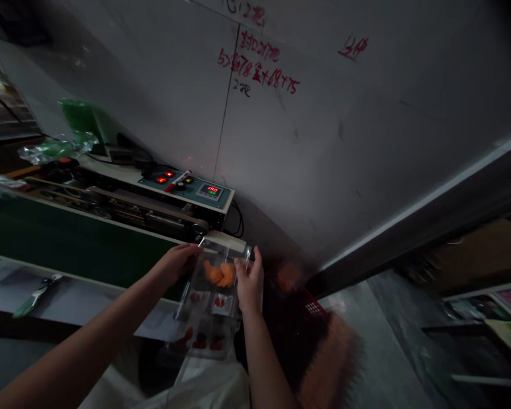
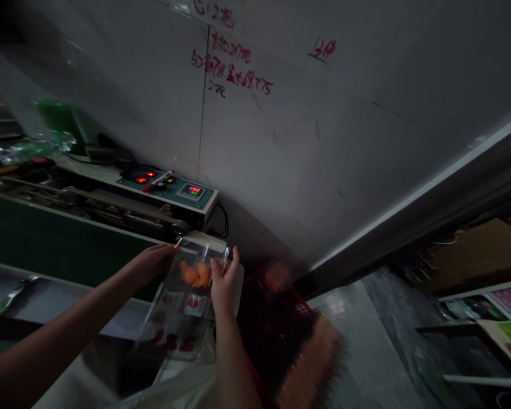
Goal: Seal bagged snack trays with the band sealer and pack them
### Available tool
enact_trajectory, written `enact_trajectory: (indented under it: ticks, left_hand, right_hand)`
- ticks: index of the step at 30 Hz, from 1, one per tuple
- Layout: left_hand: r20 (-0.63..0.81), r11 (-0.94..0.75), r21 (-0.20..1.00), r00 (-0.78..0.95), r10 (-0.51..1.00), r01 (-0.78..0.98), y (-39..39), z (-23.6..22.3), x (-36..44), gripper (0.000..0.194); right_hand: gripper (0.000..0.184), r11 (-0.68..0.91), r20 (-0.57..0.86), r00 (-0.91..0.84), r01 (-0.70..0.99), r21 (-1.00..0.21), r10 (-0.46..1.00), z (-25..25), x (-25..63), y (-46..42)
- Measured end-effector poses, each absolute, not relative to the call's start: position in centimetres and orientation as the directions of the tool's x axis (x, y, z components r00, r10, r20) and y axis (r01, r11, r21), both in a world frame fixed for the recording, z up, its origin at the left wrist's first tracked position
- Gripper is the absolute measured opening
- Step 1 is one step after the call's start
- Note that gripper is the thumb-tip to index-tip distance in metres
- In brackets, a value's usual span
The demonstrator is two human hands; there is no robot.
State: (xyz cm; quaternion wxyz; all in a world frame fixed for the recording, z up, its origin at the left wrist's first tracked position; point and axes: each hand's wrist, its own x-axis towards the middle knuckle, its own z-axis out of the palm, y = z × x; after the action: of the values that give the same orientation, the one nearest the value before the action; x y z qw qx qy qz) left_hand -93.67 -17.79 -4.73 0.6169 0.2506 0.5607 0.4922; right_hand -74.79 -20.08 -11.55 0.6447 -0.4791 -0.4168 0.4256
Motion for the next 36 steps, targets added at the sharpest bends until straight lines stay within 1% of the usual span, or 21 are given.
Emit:
enact_trajectory:
  ticks: [2,4,6,9,11,13,18,23,26,31,36]
  left_hand:
    - [-0.455,0.412,0.848,-0.06,0.888,-0.333,-17.2,-4.7,-93.8,0.036]
    - [-0.447,0.413,0.852,-0.034,0.894,-0.322,-16.6,-4.8,-94.0,0.033]
    - [-0.427,0.392,0.863,-0.048,0.903,-0.318,-16.2,-5.0,-94.0,0.03]
    - [-0.423,0.397,0.864,-0.02,0.906,-0.31,-15.7,-5.1,-94.0,0.026]
    - [-0.435,0.419,0.862,0.011,0.901,-0.283,-15.6,-5.2,-93.9,0.025]
    - [-0.431,0.415,0.87,-0.003,0.902,-0.267,-15.5,-5.3,-93.8,0.024]
    - [-0.409,0.365,0.892,-0.13,0.903,-0.268,-15.4,-5.7,-93.2,0.028]
    - [-0.416,0.354,0.892,-0.206,0.886,-0.281,-15.0,-5.5,-92.7,0.024]
    - [-0.405,0.337,0.898,-0.236,0.883,-0.281,-15.0,-5.0,-93.0,0.024]
    - [-0.385,0.314,0.911,-0.276,0.881,-0.268,-15.2,-4.8,-94.1,0.026]
    - [-0.36,0.293,0.926,-0.32,0.877,-0.238,-15.1,-5.0,-95.5,0.027]
  right_hand:
    - [0.091,0.179,0.133,0.302,-0.131,-0.975,0.944,-11.4,-74.5,-20.4]
    - [0.086,0.207,0.166,0.302,-0.111,-0.972,0.939,-11.4,-74.2,-20.7]
    - [0.073,0.249,0.223,0.293,-0.054,-0.967,0.93,-11.7,-73.9,-20.8]
    - [0.049,0.277,0.302,0.305,0.123,-0.953,0.903,-12.4,-73.5,-20.9]
    - [0.043,0.289,0.348,0.32,0.217,-0.932,0.881,-12.7,-73.4,-20.8]
    - [0.044,0.307,0.383,0.34,0.256,-0.917,0.859,-13.1,-73.4,-20.6]
    - [0.044,0.296,0.422,0.397,0.34,-0.892,0.815,-13.5,-74.0,-20.1]
    - [0.042,0.264,0.449,0.415,0.43,-0.863,0.791,-13.7,-74.9,-19.2]
    - [0.043,0.266,0.436,0.414,0.407,-0.874,0.799,-14.0,-75.8,-18.4]
    - [0.045,0.267,0.43,0.459,0.377,-0.887,0.777,-14.6,-78.0,-17.4]
    - [0.043,0.274,0.42,0.448,0.354,-0.894,0.79,-14.4,-79.9,-17.0]
